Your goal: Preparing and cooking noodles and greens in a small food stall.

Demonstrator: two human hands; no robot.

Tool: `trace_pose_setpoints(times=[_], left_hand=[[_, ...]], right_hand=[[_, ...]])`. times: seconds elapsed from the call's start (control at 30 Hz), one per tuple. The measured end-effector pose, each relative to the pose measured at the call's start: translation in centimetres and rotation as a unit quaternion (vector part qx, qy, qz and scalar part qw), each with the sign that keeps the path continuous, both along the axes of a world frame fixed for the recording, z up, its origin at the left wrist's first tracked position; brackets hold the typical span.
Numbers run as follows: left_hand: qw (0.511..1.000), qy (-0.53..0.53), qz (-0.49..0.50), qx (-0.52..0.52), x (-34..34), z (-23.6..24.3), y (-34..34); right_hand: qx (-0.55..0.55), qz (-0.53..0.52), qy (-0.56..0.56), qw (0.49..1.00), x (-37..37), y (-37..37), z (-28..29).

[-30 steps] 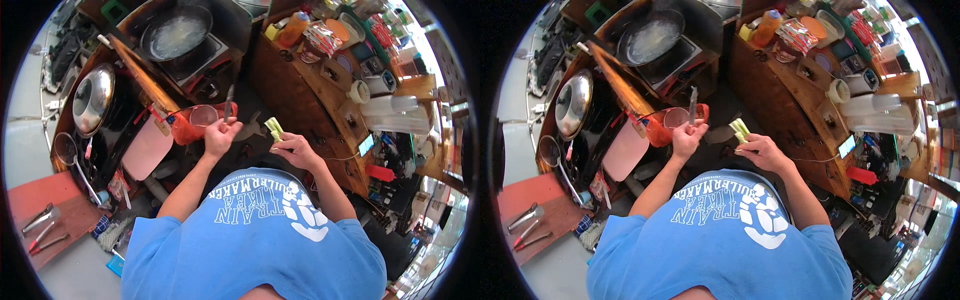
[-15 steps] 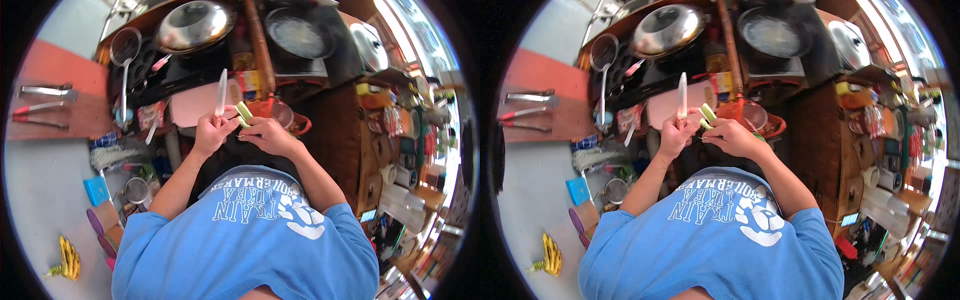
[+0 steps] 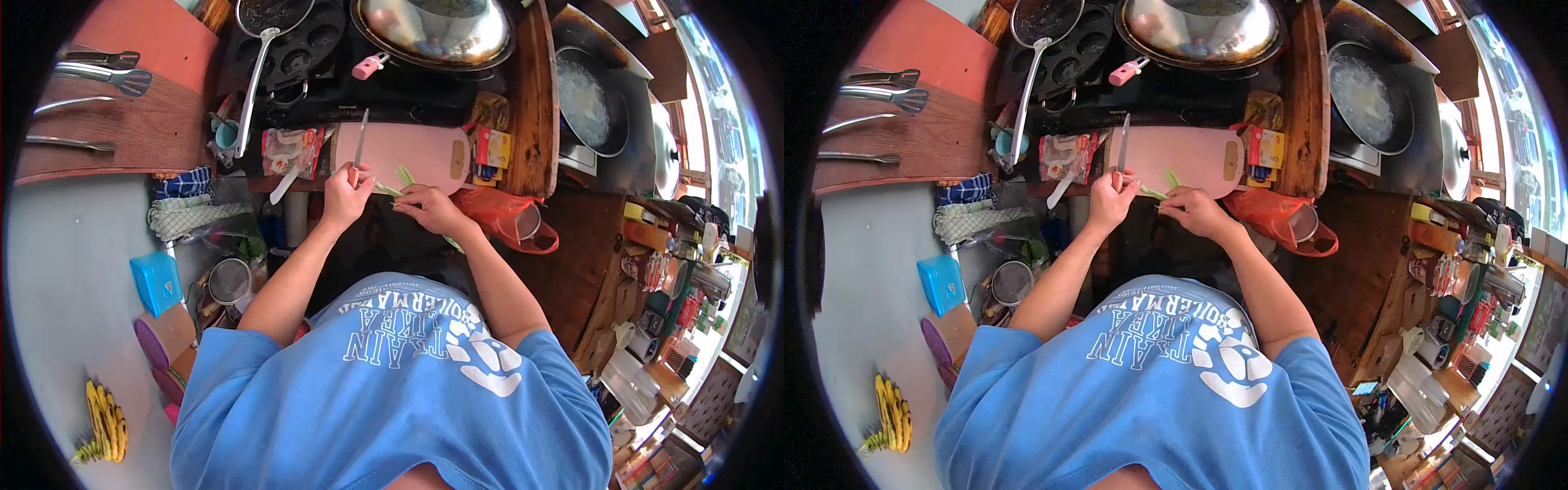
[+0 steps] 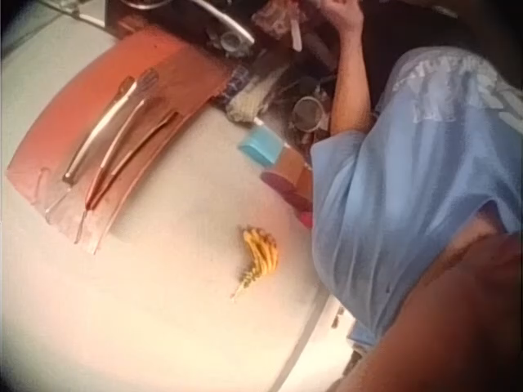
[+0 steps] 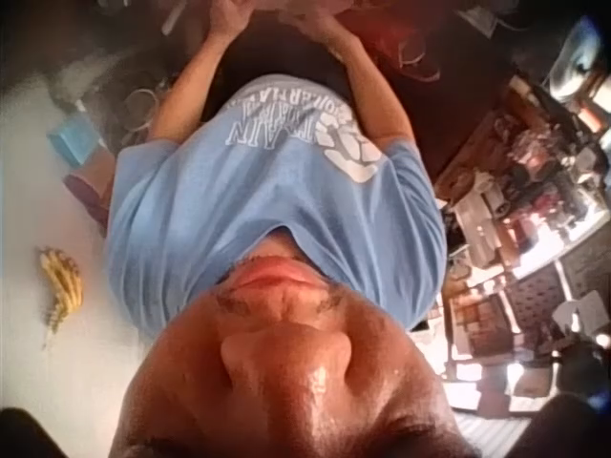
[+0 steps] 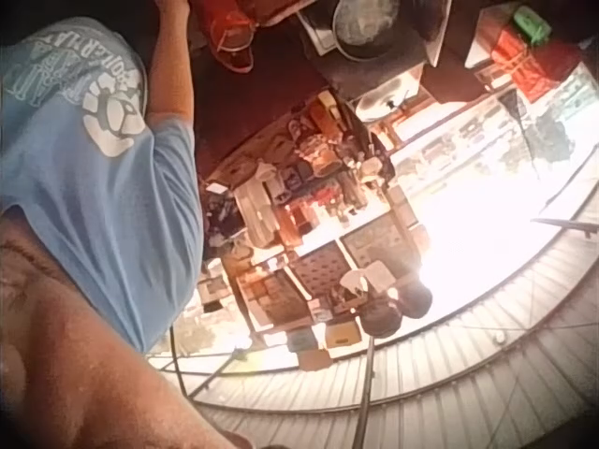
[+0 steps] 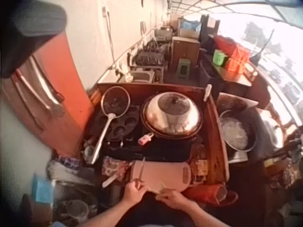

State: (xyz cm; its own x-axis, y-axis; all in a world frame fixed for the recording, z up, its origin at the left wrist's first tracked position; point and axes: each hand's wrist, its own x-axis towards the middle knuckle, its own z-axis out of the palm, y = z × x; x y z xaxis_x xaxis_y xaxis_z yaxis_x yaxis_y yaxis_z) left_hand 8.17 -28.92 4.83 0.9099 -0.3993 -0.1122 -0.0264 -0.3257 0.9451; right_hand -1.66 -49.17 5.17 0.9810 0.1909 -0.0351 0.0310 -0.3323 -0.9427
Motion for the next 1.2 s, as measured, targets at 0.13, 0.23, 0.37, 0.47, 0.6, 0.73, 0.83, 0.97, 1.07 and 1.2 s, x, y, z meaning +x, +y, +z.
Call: trace_pose_setpoints(times=[0.13,0.23,0.37,0.47,0.6,0.73,0.83,0.97,1.07,1.2], left_hand=[[0.997,-0.028,0.018,0.069,2.7,-2.6,1.1],[0.992,-0.066,0.013,0.111,2.7,-4.6,2.5],[0.949,-0.042,-0.139,0.278,-0.5,-6.1,6.4],[0.952,-0.110,-0.119,0.259,-2.0,-5.8,6.0],[0.912,-0.121,-0.179,0.348,-1.8,-6.8,4.3],[0.890,-0.155,-0.199,0.381,-1.0,-9.1,2.9],[0.914,-0.184,-0.188,0.310,0.0,-8.4,3.0],[0.893,-0.262,-0.162,0.328,4.0,-8.0,3.3],[0.848,-0.245,-0.200,0.425,8.1,-11.1,3.1],[0.844,-0.280,-0.230,0.395,10.5,-9.8,2.1]], right_hand=[[-0.009,-0.030,0.022,0.999,2.6,1.3,-4.0],[-0.064,-0.073,0.035,0.995,3.7,2.3,-7.4],[-0.166,-0.088,0.097,0.977,5.0,3.4,-9.0],[-0.188,-0.117,0.078,0.972,4.8,4.0,-11.6],[-0.204,-0.096,0.064,0.972,5.3,4.6,-11.8],[-0.232,-0.108,0.099,0.962,5.2,4.8,-11.9],[-0.242,-0.131,0.074,0.959,3.9,3.8,-11.8],[-0.180,-0.142,0.076,0.970,1.6,2.3,-7.0],[-0.118,-0.165,0.016,0.979,-1.4,0.8,-4.2],[-0.071,-0.199,0.023,0.977,-6.7,-1.7,1.2]])
